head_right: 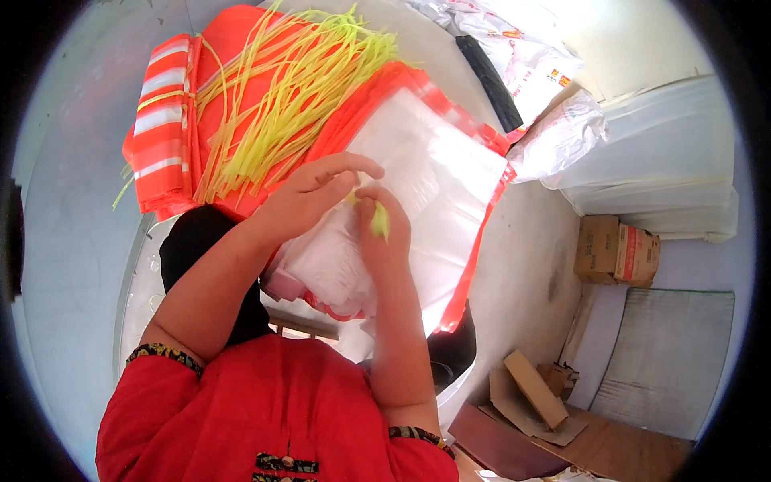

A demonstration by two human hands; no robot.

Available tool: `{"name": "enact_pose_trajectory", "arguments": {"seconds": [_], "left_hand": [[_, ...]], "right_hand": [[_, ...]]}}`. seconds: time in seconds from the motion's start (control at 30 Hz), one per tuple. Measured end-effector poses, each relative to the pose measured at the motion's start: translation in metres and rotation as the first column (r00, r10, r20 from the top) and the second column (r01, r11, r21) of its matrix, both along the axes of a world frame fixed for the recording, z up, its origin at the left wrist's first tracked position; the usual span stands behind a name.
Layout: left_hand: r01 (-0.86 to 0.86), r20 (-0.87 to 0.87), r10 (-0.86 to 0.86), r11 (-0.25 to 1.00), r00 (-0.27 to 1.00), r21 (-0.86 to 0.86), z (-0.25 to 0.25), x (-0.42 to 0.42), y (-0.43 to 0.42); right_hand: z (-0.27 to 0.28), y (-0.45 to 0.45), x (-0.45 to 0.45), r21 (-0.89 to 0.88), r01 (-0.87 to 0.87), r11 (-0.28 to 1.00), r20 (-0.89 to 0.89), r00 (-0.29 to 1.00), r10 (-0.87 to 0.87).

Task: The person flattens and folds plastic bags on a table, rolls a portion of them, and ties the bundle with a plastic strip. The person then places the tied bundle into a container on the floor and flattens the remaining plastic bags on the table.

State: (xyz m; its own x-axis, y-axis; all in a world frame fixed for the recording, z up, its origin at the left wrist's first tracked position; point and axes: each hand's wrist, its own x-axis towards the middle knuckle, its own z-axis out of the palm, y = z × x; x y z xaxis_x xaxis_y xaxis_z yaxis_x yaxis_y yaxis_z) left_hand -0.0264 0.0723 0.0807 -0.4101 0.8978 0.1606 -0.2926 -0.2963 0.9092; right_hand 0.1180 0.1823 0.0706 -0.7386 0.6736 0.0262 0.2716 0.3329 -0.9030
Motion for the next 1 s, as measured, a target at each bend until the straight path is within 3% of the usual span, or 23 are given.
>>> {"name": "enact_pose_trajectory", "arguments": {"seconds": [0.1,0.2,0.3,0.37,0.53,0.63,0.73,0.93,1.0], "left_hand": [[-0.135,-0.484,-0.002,0.959,0.875,-0.248,0.011,0.003,0.0],[-0.321,-0.777,0.241,0.946,0.582,0.052,-0.016,0.012,0.012],[-0.325,-0.729,0.242,0.945,0.641,0.028,-0.021,0.01,0.01],[-0.281,-0.745,0.157,0.959,0.648,-0.043,-0.018,0.006,0.008],[-0.335,-0.733,0.157,0.937,0.662,-0.102,-0.016,0.008,0.007],[-0.362,-0.682,0.164,0.919,0.713,-0.158,-0.016,0.009,0.008],[-0.354,-0.65,0.13,0.908,0.748,-0.225,-0.012,0.009,0.006],[-0.383,-0.726,0.116,0.899,0.678,-0.214,-0.012,0.009,0.005],[-0.386,-0.766,0.122,0.906,0.631,-0.174,-0.013,0.01,0.005]], "right_hand": [[-0.002,-0.001,-0.001,-0.082,0.024,0.996,-0.024,0.999,-0.026],[-0.008,0.003,0.0,-0.129,0.03,0.991,-0.076,0.996,-0.04],[-0.014,0.011,0.002,-0.01,0.013,1.0,-0.058,0.998,-0.013],[-0.012,0.011,0.004,0.0,0.035,0.999,-0.048,0.998,-0.035],[-0.002,0.003,0.001,-0.22,0.087,0.972,-0.143,0.982,-0.12],[-0.002,-0.003,-0.001,-0.244,0.108,0.964,-0.195,0.968,-0.157],[-0.005,0.007,0.006,-0.1,0.036,0.994,-0.006,0.999,-0.037],[-0.004,-0.007,0.0,0.021,0.088,0.996,-0.1,0.991,-0.086],[-0.004,-0.004,0.0,0.176,0.086,0.981,-0.101,0.992,-0.069]]}}
